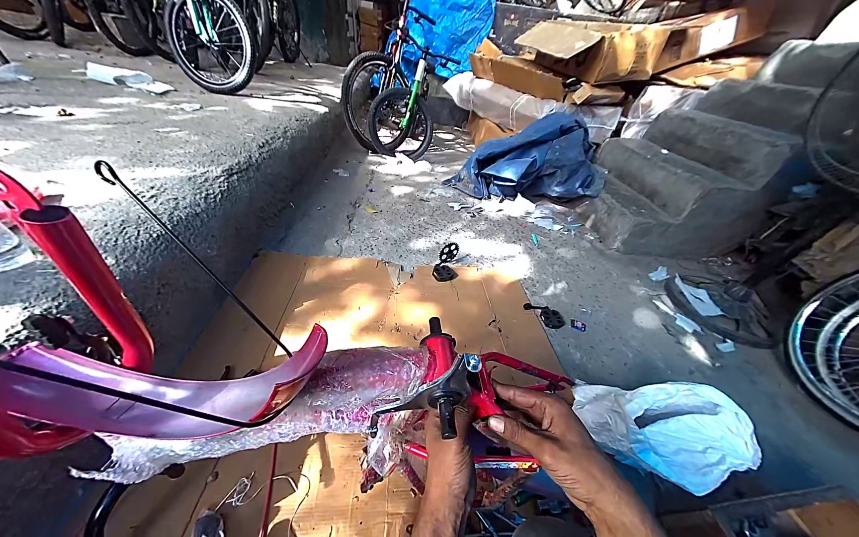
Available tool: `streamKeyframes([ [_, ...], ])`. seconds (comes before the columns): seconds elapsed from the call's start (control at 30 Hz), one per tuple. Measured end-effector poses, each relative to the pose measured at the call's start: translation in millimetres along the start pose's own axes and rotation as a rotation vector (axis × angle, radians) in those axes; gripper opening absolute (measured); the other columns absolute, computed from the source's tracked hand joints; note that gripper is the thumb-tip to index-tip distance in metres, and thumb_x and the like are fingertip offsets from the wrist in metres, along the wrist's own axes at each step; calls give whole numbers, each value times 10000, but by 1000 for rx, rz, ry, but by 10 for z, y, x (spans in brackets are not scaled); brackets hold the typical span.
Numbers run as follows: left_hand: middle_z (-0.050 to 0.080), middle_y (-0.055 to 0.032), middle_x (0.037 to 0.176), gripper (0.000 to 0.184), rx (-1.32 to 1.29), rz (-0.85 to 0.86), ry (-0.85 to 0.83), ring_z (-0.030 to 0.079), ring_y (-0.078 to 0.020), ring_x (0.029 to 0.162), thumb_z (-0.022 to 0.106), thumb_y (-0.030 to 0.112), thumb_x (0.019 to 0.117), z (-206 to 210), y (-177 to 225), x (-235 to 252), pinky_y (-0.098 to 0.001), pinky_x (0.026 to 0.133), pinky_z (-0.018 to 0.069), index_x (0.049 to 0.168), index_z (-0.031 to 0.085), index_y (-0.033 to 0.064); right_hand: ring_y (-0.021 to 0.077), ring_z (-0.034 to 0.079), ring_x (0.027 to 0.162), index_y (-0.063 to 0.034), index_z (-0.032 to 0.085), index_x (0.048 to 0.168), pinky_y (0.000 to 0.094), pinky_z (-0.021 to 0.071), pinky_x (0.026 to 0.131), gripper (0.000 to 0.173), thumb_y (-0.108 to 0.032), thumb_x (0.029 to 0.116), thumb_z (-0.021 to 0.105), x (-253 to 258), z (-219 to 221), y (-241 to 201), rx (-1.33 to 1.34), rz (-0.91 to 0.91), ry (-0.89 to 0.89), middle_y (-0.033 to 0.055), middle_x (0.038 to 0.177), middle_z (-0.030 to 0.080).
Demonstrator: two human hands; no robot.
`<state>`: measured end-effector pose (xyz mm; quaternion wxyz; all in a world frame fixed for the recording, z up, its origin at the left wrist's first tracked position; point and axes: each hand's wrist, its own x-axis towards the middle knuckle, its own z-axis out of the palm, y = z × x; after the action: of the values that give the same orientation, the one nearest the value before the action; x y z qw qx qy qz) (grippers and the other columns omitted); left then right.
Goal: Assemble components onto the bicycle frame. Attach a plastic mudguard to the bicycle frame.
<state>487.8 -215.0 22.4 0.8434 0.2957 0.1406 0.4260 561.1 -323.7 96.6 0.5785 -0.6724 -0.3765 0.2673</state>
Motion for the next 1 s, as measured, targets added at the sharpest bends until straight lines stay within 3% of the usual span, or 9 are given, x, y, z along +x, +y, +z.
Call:
streamKeyframes([
  [0.1,689,-148,934,255,14,-6,0,694,-167,884,670,27,874,-7,-21,18,-316,851,586,1102,591,-54,226,689,1165,17,644,1353,359,581,1011,447,-149,944,713,2,0,-2,18,3,1,123,1271,711],
  [0.2,700,-153,857,226,54,-2,45,699,-170,804,710,-18,823,-6,-59,69,-314,783,597,1025,632,-80,226,686,1170,18,644,1352,356,575,1017,447,-148,942,715,6,-2,-5,19,9,4,128,1269,711],
  [0.37,699,-152,865,115,-12,-2,8,695,-168,820,626,-20,885,-6,-18,4,-324,808,590,992,641,-59,228,685,1174,29,633,1360,357,575,1022,448,-136,951,708,3,-6,-5,29,6,-7,135,1280,706],
  [0.57,702,-175,874,220,32,17,50,706,-187,822,697,-39,835,1,-74,48,-328,801,603,1034,621,-94,230,686,1172,23,636,1360,352,577,1015,454,-147,945,711,13,-11,-9,17,10,-2,131,1277,707],
  [0.77,694,-154,905,136,11,-18,13,693,-177,867,580,-6,910,24,-8,-30,-327,842,583,1029,620,-59,241,683,1178,34,631,1361,362,573,1026,466,-141,939,720,10,-14,-6,23,12,2,142,1286,702],
  [0.87,690,-143,931,238,-4,-8,37,694,-163,889,650,29,879,35,-23,-29,-309,854,586,1094,592,-54,238,680,1185,26,632,1363,361,574,1025,473,-153,935,722,10,-12,-9,15,17,16,139,1293,699],
  [1.0,699,-150,865,240,48,28,62,701,-167,811,698,-34,827,26,-47,40,-306,785,598,1047,615,-80,233,684,1177,34,634,1355,360,578,1018,460,-133,935,723,7,12,-10,36,-4,21,136,1278,706],
])
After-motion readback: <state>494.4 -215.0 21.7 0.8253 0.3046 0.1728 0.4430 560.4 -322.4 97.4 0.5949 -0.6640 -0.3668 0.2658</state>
